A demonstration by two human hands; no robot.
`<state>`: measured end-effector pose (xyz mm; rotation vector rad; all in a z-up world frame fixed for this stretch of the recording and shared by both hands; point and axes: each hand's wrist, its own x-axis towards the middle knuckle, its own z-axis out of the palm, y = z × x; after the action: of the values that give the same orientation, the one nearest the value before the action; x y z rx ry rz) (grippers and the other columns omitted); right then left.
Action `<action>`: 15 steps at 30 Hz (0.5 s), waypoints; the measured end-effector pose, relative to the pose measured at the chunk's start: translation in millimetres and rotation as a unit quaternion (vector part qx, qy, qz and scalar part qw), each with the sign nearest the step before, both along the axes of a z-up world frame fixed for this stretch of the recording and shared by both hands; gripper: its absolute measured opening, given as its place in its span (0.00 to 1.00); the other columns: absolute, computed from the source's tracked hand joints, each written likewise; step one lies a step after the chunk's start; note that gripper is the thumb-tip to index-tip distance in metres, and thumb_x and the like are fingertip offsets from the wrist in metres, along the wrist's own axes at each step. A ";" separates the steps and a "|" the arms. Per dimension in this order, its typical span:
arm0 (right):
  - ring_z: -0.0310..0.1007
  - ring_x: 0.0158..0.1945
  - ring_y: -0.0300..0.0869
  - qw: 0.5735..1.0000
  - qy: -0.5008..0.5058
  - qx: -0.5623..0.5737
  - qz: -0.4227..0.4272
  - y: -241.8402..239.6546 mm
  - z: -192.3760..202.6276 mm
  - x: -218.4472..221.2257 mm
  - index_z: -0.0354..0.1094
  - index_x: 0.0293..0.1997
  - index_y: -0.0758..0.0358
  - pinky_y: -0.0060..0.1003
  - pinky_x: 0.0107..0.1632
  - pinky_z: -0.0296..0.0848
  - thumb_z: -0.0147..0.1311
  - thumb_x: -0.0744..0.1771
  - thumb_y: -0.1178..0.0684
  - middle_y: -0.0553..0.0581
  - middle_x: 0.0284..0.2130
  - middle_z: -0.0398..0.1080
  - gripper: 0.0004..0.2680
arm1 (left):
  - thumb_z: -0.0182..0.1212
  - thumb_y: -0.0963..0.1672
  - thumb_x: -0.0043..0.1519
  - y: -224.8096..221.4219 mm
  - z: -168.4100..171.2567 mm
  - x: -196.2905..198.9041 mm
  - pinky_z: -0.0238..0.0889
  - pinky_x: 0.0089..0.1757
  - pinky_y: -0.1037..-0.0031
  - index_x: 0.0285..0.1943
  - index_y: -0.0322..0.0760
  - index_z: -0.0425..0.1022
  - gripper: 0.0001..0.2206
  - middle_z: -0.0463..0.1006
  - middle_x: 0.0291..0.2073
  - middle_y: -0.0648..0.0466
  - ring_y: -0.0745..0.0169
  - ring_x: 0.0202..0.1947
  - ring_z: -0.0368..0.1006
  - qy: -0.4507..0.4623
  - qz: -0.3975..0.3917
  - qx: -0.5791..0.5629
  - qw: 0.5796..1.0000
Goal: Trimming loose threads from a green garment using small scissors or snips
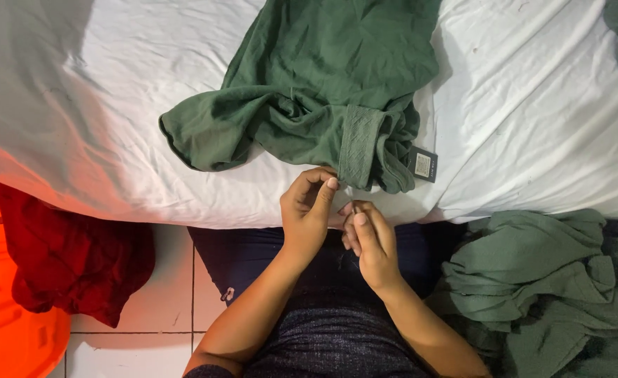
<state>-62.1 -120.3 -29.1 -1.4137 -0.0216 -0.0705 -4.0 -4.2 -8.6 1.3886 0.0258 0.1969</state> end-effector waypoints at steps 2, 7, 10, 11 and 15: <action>0.54 0.15 0.32 1.000 0.018 0.012 0.013 2.1 2.6 0.2 0.68 0.45 0.75 0.32 0.26 0.71 0.37 0.73 0.50 0.52 0.17 0.59 0.15 | 0.60 0.38 0.66 1.0 -0.9 -1.5 0.69 0.41 0.71 0.40 0.31 0.77 0.03 0.81 0.32 0.51 0.67 0.35 0.72 0.004 -0.001 -0.005 1.000; 0.54 0.14 0.31 0.994 0.068 0.084 0.030 4.8 -4.0 3.6 0.68 0.45 0.75 0.33 0.25 0.72 0.38 0.74 0.50 0.50 0.19 0.56 0.15 | 0.58 0.39 0.67 2.9 15.8 -3.9 0.69 0.40 0.70 0.41 0.32 0.76 0.03 0.81 0.33 0.49 0.67 0.35 0.72 0.010 -0.006 -0.011 1.000; 0.53 0.14 0.32 0.992 0.081 0.091 0.034 5.8 -3.9 7.4 0.69 0.41 0.70 0.33 0.23 0.71 0.36 0.74 0.49 0.50 0.19 0.55 0.15 | 0.57 0.38 0.67 1.4 17.7 -5.0 0.69 0.40 0.70 0.40 0.31 0.75 0.03 0.82 0.34 0.48 0.66 0.34 0.73 0.014 -0.009 -0.015 1.000; 0.52 0.14 0.31 0.991 0.089 0.095 0.027 5.7 -4.7 8.4 0.69 0.43 0.71 0.33 0.23 0.71 0.37 0.74 0.48 0.50 0.20 0.55 0.15 | 0.57 0.38 0.67 1.5 14.0 -5.1 0.69 0.40 0.69 0.40 0.31 0.75 0.04 0.82 0.34 0.48 0.66 0.34 0.73 0.012 -0.011 -0.012 1.000; 0.51 0.15 0.31 0.990 0.093 0.105 0.023 3.8 0.1 11.0 0.68 0.44 0.73 0.34 0.24 0.71 0.37 0.74 0.49 0.51 0.20 0.54 0.15 | 0.56 0.40 0.69 3.2 7.2 -3.1 0.70 0.42 0.68 0.43 0.33 0.75 0.04 0.82 0.35 0.48 0.64 0.37 0.76 0.006 -0.008 -0.022 1.000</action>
<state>-51.0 -116.5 -29.0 -1.2030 0.1049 0.0954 -7.1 -1.0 -1.4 1.3460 0.0288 0.1728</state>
